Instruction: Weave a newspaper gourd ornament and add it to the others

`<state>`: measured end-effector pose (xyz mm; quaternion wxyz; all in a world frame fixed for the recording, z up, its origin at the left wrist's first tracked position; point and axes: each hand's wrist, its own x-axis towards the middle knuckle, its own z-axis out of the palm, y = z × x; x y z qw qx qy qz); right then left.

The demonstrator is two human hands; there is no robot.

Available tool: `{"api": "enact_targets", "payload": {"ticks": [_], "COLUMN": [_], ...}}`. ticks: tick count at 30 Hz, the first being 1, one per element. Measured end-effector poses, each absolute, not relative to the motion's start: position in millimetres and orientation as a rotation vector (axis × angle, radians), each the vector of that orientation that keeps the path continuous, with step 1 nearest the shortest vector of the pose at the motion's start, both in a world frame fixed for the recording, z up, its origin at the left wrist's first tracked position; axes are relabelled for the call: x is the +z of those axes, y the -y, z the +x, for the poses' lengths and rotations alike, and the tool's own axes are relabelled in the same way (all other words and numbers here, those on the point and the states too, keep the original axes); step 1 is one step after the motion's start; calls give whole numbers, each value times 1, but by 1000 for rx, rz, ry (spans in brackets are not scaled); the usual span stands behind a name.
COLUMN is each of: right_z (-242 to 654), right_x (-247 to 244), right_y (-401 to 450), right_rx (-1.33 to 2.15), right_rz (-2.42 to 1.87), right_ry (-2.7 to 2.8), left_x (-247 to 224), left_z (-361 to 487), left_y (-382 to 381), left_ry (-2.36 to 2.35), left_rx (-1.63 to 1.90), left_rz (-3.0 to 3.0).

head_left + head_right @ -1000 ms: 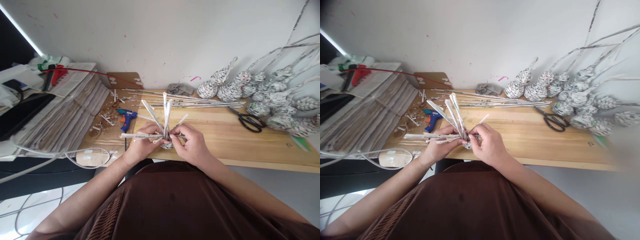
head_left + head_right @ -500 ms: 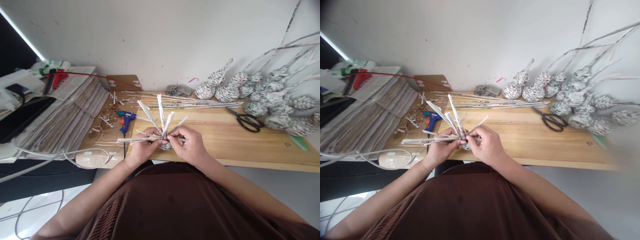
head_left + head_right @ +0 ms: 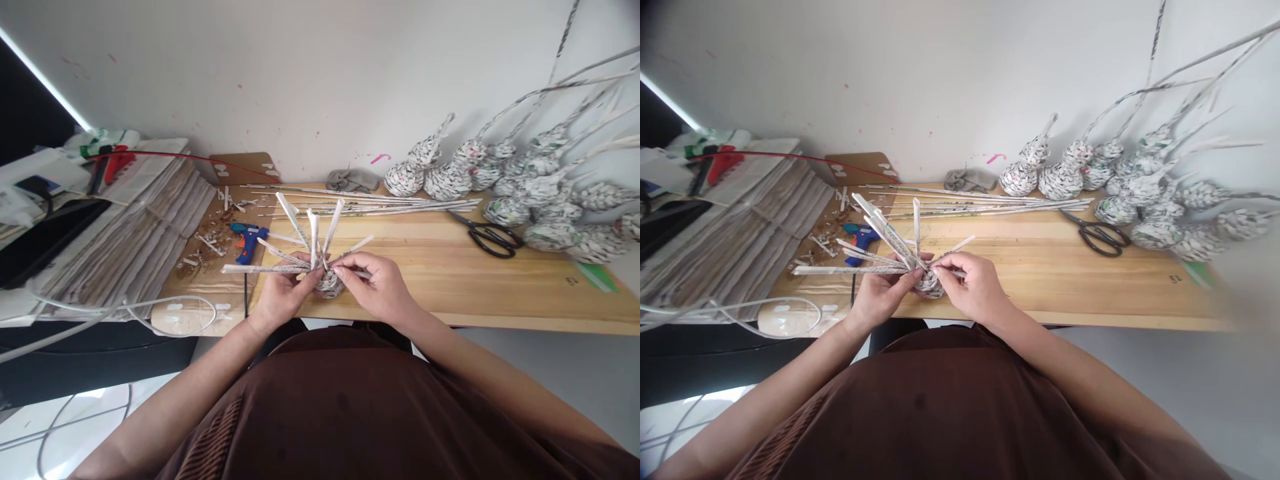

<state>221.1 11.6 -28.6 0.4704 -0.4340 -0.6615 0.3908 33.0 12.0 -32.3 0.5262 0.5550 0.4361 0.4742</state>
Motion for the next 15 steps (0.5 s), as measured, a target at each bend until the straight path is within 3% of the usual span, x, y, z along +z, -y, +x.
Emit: {"api": "enact_targets", "payload": {"ticks": [9,15], "right_z": [226,220], "right_x": [-19,-12], "right_y": [-6,-6], "right_rx": [282,232], "right_rz": [-979,-1055], "right_ry": [1977,2019], "left_x": [-30,-32], "left_z": [32,30], "left_y": [-11,-7], "left_ry": [-1006,-1007], "left_rx": [1093,1109], "left_rz": [1289,1388]}}
